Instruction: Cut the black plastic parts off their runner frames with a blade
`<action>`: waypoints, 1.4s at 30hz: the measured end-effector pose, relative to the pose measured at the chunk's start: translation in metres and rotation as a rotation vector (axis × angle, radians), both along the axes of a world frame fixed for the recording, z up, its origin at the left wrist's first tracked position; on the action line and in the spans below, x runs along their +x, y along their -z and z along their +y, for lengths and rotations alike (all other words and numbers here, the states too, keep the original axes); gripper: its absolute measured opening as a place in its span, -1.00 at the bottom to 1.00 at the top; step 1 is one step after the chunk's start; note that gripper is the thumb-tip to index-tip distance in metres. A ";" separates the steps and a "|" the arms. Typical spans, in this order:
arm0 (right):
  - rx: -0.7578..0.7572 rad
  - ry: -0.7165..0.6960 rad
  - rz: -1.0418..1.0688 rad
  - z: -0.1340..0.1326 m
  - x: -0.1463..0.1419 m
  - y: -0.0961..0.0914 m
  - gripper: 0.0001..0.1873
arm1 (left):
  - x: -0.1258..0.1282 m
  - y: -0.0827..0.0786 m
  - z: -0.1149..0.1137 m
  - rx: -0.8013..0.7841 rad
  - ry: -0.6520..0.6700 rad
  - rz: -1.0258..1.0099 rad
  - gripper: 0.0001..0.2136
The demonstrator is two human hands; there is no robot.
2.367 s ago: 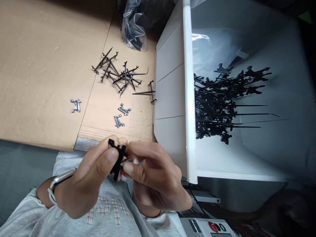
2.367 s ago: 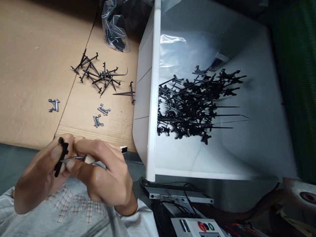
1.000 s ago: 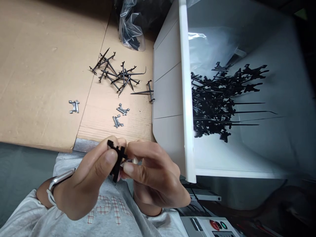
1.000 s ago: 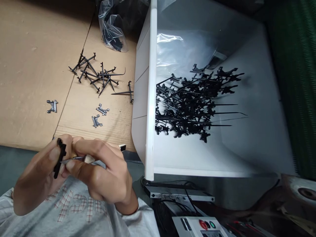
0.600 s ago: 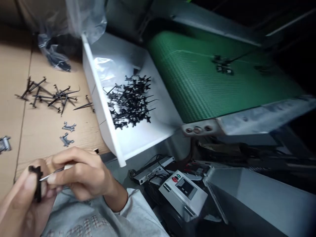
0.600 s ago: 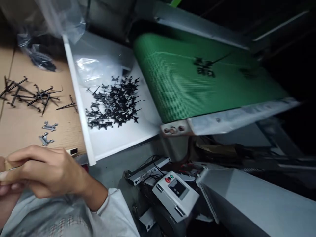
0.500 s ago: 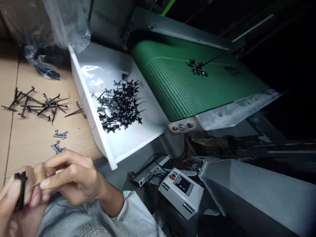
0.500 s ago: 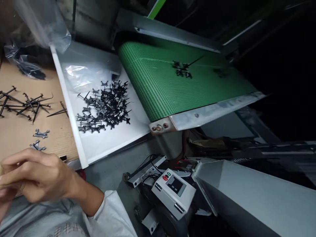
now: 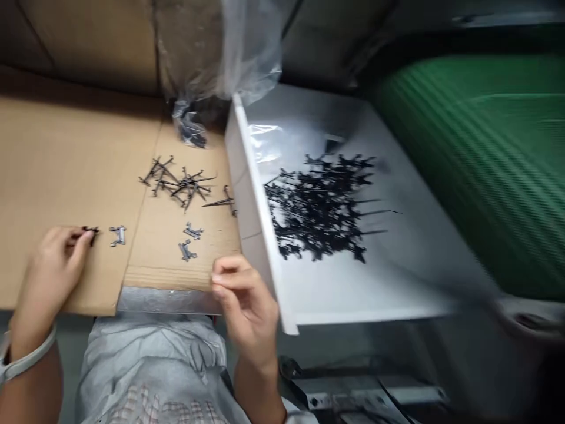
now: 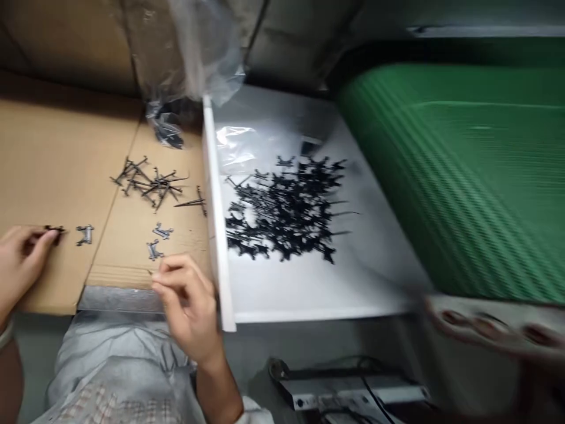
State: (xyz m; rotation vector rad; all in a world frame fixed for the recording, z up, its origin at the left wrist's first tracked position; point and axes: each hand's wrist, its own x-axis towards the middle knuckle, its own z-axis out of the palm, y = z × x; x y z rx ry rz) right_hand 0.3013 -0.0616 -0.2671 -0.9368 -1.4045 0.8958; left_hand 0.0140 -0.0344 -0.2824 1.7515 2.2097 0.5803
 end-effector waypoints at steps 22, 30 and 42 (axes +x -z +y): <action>-0.137 -0.037 -0.070 0.001 0.010 -0.003 -0.82 | 0.141 -0.013 0.007 -0.131 0.539 0.046 -0.75; -0.334 0.027 0.012 0.008 -0.002 0.011 -0.79 | 0.121 -0.043 -0.003 -0.139 0.510 -0.516 -0.74; -0.453 -0.022 0.464 0.005 -0.020 -0.002 -0.80 | 0.128 -0.048 -0.011 -0.127 0.218 -1.032 -0.88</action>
